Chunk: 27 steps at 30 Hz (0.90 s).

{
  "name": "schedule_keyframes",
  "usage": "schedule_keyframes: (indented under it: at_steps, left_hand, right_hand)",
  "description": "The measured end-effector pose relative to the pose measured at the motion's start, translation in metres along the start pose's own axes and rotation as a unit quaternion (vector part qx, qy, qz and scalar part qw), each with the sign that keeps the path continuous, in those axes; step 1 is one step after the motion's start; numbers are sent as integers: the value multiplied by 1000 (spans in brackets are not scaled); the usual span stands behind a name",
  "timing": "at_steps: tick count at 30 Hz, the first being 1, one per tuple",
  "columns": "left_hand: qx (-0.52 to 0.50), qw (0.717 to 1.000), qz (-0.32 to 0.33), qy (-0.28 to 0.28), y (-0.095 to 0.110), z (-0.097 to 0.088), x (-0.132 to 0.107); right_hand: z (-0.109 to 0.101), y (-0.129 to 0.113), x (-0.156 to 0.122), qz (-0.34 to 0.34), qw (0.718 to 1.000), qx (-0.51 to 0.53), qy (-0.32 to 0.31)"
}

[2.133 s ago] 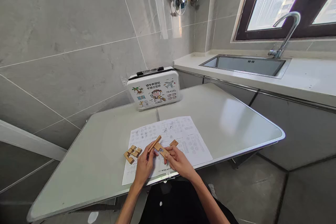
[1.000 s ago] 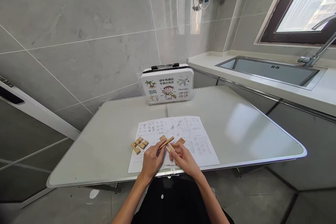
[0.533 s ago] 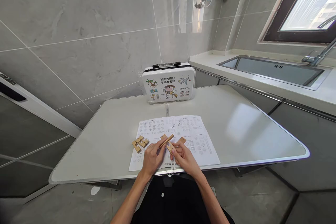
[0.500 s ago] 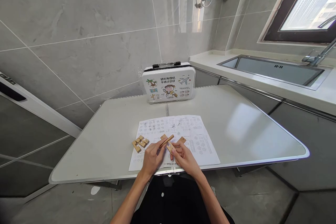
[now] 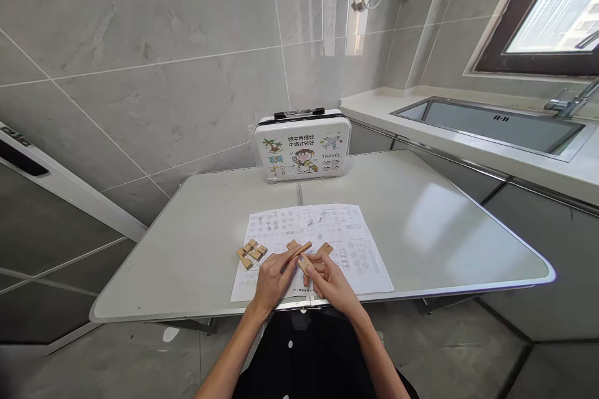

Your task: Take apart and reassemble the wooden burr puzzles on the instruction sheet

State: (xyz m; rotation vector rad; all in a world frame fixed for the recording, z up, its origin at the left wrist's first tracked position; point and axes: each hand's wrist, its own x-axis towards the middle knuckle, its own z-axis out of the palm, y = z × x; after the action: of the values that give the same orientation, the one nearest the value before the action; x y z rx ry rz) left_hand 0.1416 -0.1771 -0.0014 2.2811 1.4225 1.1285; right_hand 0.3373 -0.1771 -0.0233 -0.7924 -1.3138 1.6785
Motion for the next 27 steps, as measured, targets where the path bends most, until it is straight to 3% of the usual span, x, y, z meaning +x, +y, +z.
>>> schedule_keyframes:
  at_steps: [20, 27]
  left_hand:
    - [-34, 999, -17, 1, 2, -1, 0]
    - [-65, 995, -72, 6, 1, 0, -3]
  right_hand:
    - [2, 0, -1, -1, 1000, -8, 9]
    - [-2, -8, -1, 7, 999, 10, 29]
